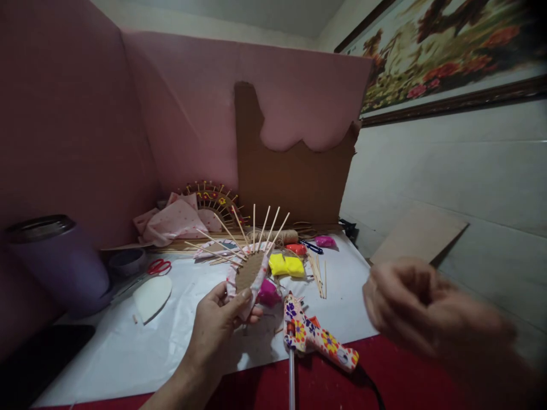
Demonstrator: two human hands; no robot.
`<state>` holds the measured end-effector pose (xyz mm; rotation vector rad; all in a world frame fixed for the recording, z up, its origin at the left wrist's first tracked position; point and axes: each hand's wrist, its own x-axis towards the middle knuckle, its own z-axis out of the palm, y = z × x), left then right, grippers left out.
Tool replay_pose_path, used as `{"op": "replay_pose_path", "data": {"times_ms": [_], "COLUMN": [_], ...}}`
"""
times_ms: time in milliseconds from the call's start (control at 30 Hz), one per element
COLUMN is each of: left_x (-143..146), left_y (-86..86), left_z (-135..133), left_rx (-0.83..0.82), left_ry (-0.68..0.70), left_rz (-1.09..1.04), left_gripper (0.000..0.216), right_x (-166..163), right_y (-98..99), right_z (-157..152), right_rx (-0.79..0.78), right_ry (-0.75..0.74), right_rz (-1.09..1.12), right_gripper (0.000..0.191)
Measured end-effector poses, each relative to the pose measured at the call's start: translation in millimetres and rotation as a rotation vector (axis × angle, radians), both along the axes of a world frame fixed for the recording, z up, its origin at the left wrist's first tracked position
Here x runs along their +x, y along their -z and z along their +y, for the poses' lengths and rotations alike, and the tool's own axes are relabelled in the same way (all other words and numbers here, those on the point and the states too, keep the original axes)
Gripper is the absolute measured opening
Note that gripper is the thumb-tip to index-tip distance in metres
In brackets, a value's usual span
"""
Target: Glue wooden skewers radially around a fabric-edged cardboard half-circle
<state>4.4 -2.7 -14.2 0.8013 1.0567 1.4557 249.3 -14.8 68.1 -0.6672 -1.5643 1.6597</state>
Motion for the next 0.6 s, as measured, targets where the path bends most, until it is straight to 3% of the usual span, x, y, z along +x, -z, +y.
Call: {"op": "replay_pose_path", "data": {"times_ms": [100, 233, 333, 400, 467, 600], "left_x": [-0.7, -2.4, -2.2, -1.1, 0.1, 0.7], "left_y": [-6.5, -11.1, -13.1, -14.7, -16.1, -16.5], "left_z": [-1.9, -2.4, -3.3, -4.5, -5.8, -7.2], "left_rx": [0.012, 0.036, 0.059, 0.077, 0.095, 0.113], "left_ry": [-0.018, -0.03, -0.017, 0.015, 0.045, 0.067], "left_rz": [-0.011, -0.018, -0.028, -0.044, -0.05, -0.046], "left_gripper": [0.027, 0.028, 0.029, 0.03, 0.03, 0.032], "right_x": [10.5, 3.7, -7.4, -14.8, -21.1, -27.9], "right_y": [2.9, 35.1, 61.6, 73.9, 81.5, 86.3], "right_z": [17.0, 28.7, 19.9, 10.7, 3.7, 0.8], "right_rx": [0.1, 0.414, 0.638, 0.659, 0.653, 0.648], "right_ry": [0.181, 0.407, 0.333, 0.245, 0.204, 0.201], "right_rz": [-0.063, -0.627, -0.923, -1.023, -1.079, -1.085], "right_gripper": [0.022, 0.035, 0.014, 0.046, 0.06, 0.025]}}
